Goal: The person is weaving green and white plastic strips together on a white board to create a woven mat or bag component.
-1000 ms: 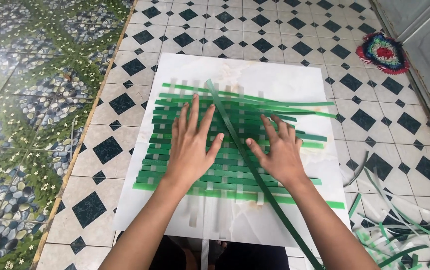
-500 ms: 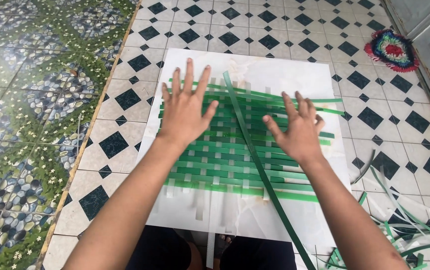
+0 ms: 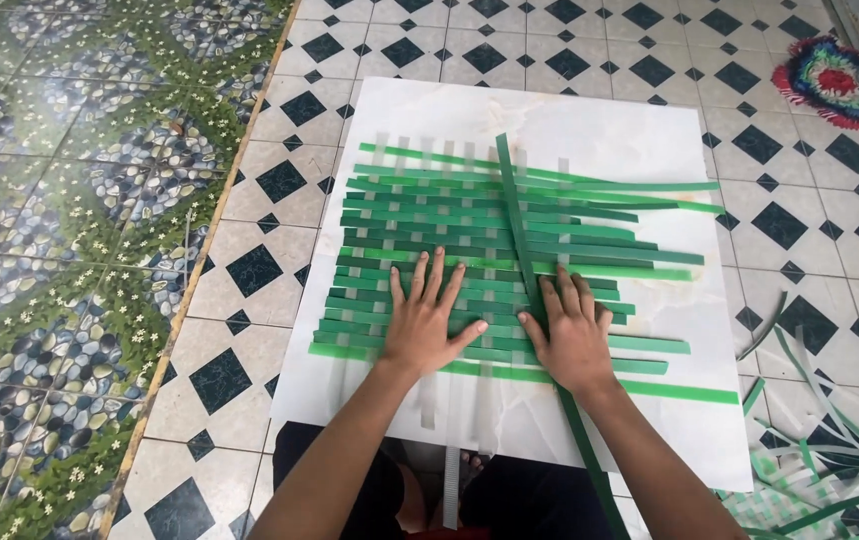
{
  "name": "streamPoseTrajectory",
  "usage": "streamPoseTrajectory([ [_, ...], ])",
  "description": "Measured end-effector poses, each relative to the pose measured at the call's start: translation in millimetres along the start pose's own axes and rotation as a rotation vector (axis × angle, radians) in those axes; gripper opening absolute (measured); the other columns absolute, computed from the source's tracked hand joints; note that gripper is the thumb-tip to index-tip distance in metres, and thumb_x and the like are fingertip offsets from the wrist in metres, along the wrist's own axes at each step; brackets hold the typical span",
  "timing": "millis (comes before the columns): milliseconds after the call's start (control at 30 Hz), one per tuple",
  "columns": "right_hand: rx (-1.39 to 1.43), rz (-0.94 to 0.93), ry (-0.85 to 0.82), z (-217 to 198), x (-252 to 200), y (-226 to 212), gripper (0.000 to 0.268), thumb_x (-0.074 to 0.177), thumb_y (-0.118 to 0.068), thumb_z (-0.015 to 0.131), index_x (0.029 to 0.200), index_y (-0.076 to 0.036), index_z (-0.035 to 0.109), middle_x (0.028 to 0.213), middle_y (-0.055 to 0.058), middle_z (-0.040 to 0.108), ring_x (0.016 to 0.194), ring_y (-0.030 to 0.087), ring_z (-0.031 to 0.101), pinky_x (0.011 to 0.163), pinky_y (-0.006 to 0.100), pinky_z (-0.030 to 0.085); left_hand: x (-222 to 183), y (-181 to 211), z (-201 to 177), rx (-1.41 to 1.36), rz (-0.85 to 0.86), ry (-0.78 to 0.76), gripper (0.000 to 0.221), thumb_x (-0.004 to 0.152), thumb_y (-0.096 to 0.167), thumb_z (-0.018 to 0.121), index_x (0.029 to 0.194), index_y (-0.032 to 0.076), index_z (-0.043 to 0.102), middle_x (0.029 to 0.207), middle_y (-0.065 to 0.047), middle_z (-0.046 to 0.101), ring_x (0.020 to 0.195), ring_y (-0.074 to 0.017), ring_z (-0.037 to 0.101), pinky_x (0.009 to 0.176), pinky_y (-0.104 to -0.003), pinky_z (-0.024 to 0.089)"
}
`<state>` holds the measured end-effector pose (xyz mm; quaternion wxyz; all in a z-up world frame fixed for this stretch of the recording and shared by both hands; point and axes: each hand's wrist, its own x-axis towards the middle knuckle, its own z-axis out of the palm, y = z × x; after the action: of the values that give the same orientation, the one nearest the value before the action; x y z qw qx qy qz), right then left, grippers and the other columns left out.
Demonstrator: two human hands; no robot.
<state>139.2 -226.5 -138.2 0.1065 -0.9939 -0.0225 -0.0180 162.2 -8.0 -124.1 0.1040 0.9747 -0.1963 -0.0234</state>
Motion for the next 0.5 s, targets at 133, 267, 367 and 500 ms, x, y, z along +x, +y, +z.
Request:
streamPoseTrajectory([
  [133, 0.036, -0.029, 0.22, 15, -5, 10, 0.032, 0.095, -0.035, 0.058, 0.123, -0.019, 0.06, 0.136, 0.0, 0.049, 0.13, 0.022, 0.043, 0.093, 0.046, 0.039, -12, 10, 4, -0.065, -0.051, 0.033, 0.086, 0.09, 0.072, 0.031, 0.154, 0.015, 0.026, 0.162, -0.019, 0.009, 0.149, -0.0378, 0.007, 0.112, -0.067, 0.004],
  [267, -0.015, 0.002, 0.263, 33, 2, 26, 0.019, 0.09, -0.036, 0.065, 0.107, -0.026, 0.063, 0.116, -0.01, 0.049, 0.11, 0.016, 0.047, 0.087, 0.039, 0.038, -14, 11, 7, -0.103, -0.062, 0.059, 0.084, 0.089, 0.07, 0.036, 0.153, 0.015, 0.027, 0.163, -0.019, 0.009, 0.149, -0.0371, 0.007, 0.113, -0.065, 0.002],
  [367, 0.062, 0.041, 0.283, 0, 0, 19, 0.01, 0.091, -0.033, 0.065, 0.096, -0.025, 0.061, 0.105, -0.01, 0.052, 0.104, 0.018, 0.046, 0.083, 0.038, 0.036, -14, 10, 8, -0.11, -0.067, 0.048, 0.086, 0.088, 0.071, 0.038, 0.154, 0.017, 0.027, 0.163, -0.017, 0.009, 0.149, -0.036, 0.007, 0.113, -0.065, 0.002],
  [500, 0.61, 0.181, 0.14, -74, -14, 21, 0.017, 0.102, -0.015, 0.049, 0.118, -0.01, 0.05, 0.075, 0.014, 0.07, 0.069, 0.035, 0.07, 0.068, 0.046, 0.051, -15, 11, 9, -0.117, -0.07, 0.077, 0.084, 0.088, 0.07, 0.04, 0.153, 0.018, 0.029, 0.163, -0.016, 0.011, 0.15, -0.0346, 0.009, 0.114, -0.064, 0.003],
])
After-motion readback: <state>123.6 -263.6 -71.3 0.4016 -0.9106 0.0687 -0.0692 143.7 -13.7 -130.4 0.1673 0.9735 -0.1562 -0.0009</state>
